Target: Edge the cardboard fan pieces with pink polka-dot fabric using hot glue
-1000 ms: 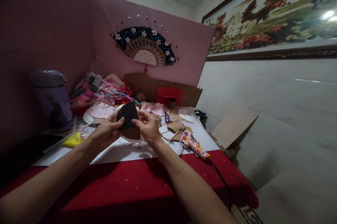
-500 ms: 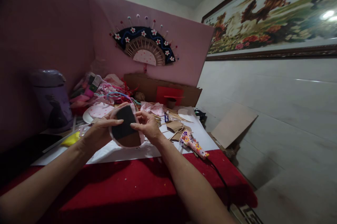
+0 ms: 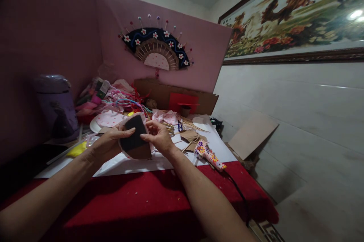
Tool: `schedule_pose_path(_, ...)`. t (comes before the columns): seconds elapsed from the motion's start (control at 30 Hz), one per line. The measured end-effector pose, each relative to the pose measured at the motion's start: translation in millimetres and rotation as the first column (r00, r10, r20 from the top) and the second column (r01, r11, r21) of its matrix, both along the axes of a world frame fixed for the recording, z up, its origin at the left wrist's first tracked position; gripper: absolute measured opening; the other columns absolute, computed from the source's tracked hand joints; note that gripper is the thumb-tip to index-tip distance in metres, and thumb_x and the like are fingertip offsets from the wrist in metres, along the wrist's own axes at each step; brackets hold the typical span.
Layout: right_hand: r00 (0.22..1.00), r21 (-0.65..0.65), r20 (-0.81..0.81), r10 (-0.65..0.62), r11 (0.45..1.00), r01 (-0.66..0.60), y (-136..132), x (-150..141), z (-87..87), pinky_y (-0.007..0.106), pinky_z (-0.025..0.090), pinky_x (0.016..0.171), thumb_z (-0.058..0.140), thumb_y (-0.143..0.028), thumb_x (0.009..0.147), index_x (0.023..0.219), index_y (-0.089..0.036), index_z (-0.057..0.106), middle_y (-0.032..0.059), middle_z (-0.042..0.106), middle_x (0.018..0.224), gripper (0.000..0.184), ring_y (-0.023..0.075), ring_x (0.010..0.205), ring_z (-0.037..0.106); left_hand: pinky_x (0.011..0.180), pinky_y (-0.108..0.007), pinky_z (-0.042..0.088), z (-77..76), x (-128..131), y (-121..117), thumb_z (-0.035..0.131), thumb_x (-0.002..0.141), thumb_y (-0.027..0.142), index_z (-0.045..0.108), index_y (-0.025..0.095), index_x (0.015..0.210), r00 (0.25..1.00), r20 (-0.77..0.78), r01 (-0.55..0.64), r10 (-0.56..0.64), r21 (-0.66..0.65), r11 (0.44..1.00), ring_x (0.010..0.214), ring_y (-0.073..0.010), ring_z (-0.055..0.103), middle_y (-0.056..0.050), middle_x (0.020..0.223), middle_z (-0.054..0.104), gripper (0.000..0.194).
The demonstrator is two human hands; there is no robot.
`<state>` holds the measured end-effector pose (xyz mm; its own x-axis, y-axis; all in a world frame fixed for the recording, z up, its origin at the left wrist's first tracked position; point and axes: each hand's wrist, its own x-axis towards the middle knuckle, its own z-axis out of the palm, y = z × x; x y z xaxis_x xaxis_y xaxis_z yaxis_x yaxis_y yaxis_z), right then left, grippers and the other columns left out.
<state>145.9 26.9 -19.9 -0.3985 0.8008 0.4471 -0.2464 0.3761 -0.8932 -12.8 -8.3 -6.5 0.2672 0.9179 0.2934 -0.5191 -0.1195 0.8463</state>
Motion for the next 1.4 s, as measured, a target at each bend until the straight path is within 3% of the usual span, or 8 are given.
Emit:
schedule_pose_path(0.23, 1.0, -0.01, -0.02, -0.013, 1.0, 0.013, 2, -1, -0.8, 0.027, 0.045, 0.069, 0.077, -0.037, 0.059, 0.081, -0.021, 0.062, -0.0027, 0.063, 0.073, 0.03, 0.012, 0.068, 0.057, 0.079, -0.029, 0.053, -1.2, -4, 4, 0.065, 0.074, 0.01, 0.051, 0.027, 0.128, 1.0, -0.005, -0.003, 0.003, -0.039, 0.999, 0.084, -0.0176, 0.066, -0.006, 0.104, 0.068, 0.059)
schedule_pose_path(0.37, 0.989, -0.139, 0.08, -0.122, 0.981, 0.133, 3, 1, 0.0, 0.019, 0.04, 0.044, 0.062, -0.059, 0.07, 0.072, -0.019, 0.059, -0.001, 0.058, 0.066, 0.04, 0.0103, 0.057, 0.053, 0.077, -0.027, 0.054, 3.7, -11, 7, 0.064, 0.073, 0.007, 0.052, 0.028, 0.126, 0.995, 0.058, -0.077, 0.079, -0.036, 0.996, 0.08, -0.015, 0.066, -0.003, 0.096, 0.07, 0.058)
schedule_pose_path(0.53, 0.989, -0.3, 0.133, 0.058, 0.954, -0.016, 0, 4, 1.1, 0.021, 0.043, 0.032, 0.049, -0.074, 0.07, 0.074, -0.017, 0.059, 0.001, 0.056, 0.059, 0.058, 0.011, 0.046, 0.051, 0.071, -0.027, 0.056, 8.7, -21, 13, 0.065, 0.071, 0.004, 0.056, 0.025, 0.12, 0.982, 0.089, -0.161, 0.166, -0.061, 0.985, 0.069, -0.0143, 0.066, -0.001, 0.084, 0.071, 0.054)
schedule_pose_path(0.67, 0.986, -0.281, 0.164, 0.036, 0.96, 0.012, -1, 3, 0.7, 0.021, 0.045, 0.032, 0.047, -0.074, 0.07, 0.072, -0.016, 0.061, 0.0006, 0.054, 0.055, 0.06, 0.0096, 0.043, 0.047, 0.071, -0.026, 0.056, 10.0, -24, 14, 0.067, 0.068, 0.004, 0.058, 0.022, 0.117, 0.977, 0.094, -0.185, 0.193, -0.092, 0.978, 0.066, -0.0137, 0.066, -0.001, 0.083, 0.072, 0.053)
schedule_pose_path(0.9, 0.977, -0.128, 0.081, -0.199, 0.97, 0.208, 9, 1, -0.8, 0.018, 0.045, 0.044, 0.058, -0.068, 0.066, 0.075, -0.017, 0.06, 0.003, 0.061, 0.074, 0.052, 0.0121, 0.064, 0.056, 0.078, -0.03, 0.053, 5.1, -13, 5, 0.065, 0.072, 0.008, 0.058, 0.021, 0.119, 0.999, -0.013, 0.034, -0.035, -0.096, 0.995, 0.079, -0.0182, 0.067, -0.007, 0.095, 0.071, 0.049)
schedule_pose_path(1.17, 0.984, -0.068, -0.085, -0.156, 0.986, 0.151, 4, -1, 3.9, 0.021, 0.042, 0.056, 0.063, -0.049, 0.072, 0.073, -0.019, 0.057, -0.0024, 0.055, 0.066, 0.031, 0.0099, 0.059, 0.05, 0.079, -0.026, 0.05, -2.7, -2, 2, 0.063, 0.073, 0.007, 0.058, 0.021, 0.121, 0.977, -0.052, 0.203, -0.208, -0.093, 0.975, 0.084, -0.0172, 0.066, -0.008, 0.106, 0.068, 0.05)
schedule_pose_path(1.3, 0.971, -0.041, -0.105, -0.213, 0.977, 0.21, 4, -1, 4.0, 0.021, 0.037, 0.051, 0.068, -0.04, 0.068, 0.077, -0.019, 0.06, -0.0033, 0.055, 0.066, 0.024, 0.0094, 0.056, 0.047, 0.074, -0.027, 0.05, -6.2, -1, 1, 0.065, 0.072, 0.009, 0.057, 0.022, 0.122, 0.963, -0.055, 0.256, -0.263, -0.107, 0.961, 0.08, -0.0173, 0.065, -0.009, 0.103, 0.069, 0.052)
schedule_pose_path(1.4, 0.973, -0.113, -0.105, -0.204, 0.975, 0.192, 1, 1, 6.3, 0.02, 0.031, 0.043, 0.068, -0.033, 0.065, 0.07, -0.019, 0.059, -0.0048, 0.05, 0.058, 0.017, 0.008, 0.048, 0.041, 0.073, -0.028, 0.049, -8.9, 1, 0, 0.067, 0.071, 0.01, 0.06, 0.021, 0.118, 0.95, -0.078, 0.29, -0.303, -0.145, 0.946, 0.079, -0.0184, 0.066, -0.009, 0.101, 0.068, 0.049)
